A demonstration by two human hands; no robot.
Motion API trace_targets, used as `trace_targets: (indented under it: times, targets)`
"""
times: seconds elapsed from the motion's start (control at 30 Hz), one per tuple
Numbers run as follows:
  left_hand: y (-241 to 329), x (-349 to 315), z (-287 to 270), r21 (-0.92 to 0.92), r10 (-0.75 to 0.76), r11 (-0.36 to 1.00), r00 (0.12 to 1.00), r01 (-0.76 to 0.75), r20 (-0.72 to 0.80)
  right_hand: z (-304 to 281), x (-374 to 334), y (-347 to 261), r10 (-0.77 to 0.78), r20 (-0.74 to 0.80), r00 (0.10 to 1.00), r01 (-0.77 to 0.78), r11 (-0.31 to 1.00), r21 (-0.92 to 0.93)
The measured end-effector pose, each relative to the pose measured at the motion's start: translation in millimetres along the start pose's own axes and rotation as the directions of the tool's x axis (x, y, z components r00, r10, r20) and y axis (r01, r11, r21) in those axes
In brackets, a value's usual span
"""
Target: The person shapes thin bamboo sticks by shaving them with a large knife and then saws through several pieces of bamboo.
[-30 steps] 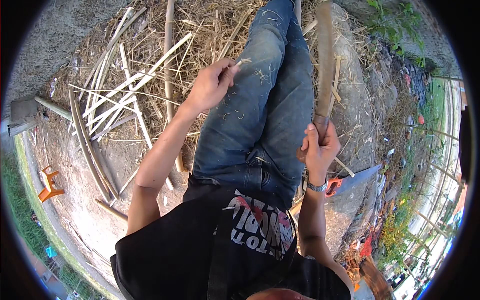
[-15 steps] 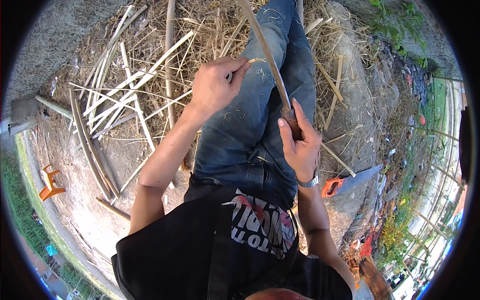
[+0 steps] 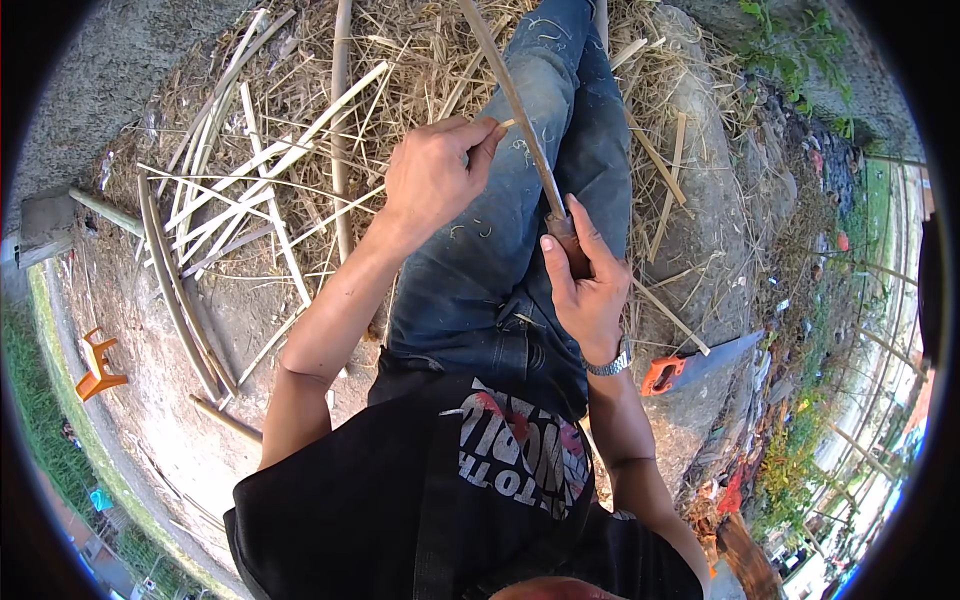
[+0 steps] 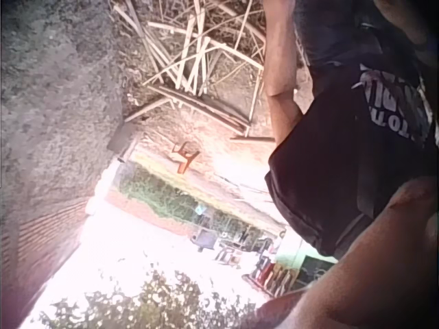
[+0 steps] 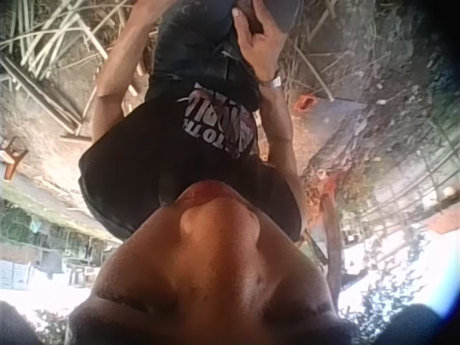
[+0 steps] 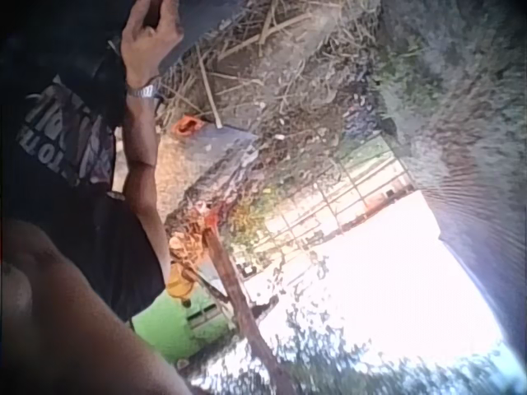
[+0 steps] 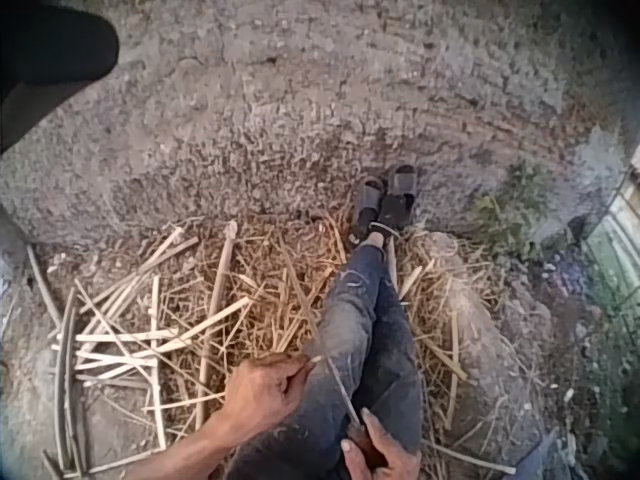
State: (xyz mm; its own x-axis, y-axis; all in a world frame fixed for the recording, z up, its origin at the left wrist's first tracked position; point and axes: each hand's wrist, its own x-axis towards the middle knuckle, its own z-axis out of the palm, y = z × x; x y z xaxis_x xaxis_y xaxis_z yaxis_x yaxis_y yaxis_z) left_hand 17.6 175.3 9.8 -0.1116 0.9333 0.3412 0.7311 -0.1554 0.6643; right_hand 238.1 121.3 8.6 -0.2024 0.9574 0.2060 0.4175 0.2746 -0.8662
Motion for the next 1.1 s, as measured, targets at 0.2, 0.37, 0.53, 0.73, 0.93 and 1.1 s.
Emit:
trace_targets:
  times: [0.2, 0.37, 0.53, 0.73, 0.93, 1.1]
  targets:
    - [-1.4, -1.5, -1.3, 0.053, -0.030, 0.998, 0.999, 0.029, 0.016, 0.3, -1.9, 0.1, -0.026, 0.011, 1.000, 0.026, 1.000, -0.006]
    - [-6.5, -6.0, 4.4, 0.066, 0.035, 0.997, 0.999, -0.033, -0.024, 1.8, -5.2, -3.8, -0.015, 0.025, 1.000, 0.015, 0.999, -0.028]
    - [8.3, 1.4, 0.1, 0.141, 0.102, 0.987, 0.986, -0.083, -0.133, 8.4, 3.0, -8.9, -0.199, -0.059, 0.978, 0.195, 0.979, -0.068]
    - [64.2, -31.6, -22.9, 0.065, 0.571, 0.819, 0.821, -0.570, -0.005, 4.6, 87.1, -10.6, 0.077, 0.061, 0.995, -0.061, 0.973, -0.222]
    - [22.0, 21.3, -65.7, -0.314, -0.233, 0.912, 0.964, 0.262, 0.128, -41.6, 79.4, 50.7, 0.246, -0.289, 0.925, -0.200, 0.963, 0.178]
    - [12.8, 7.6, -62.5, -0.424, -0.254, 0.847, 0.945, 0.320, 0.207, -46.3, 70.3, -5.0, 0.220, -0.280, 0.934, -0.122, 0.936, 0.329]
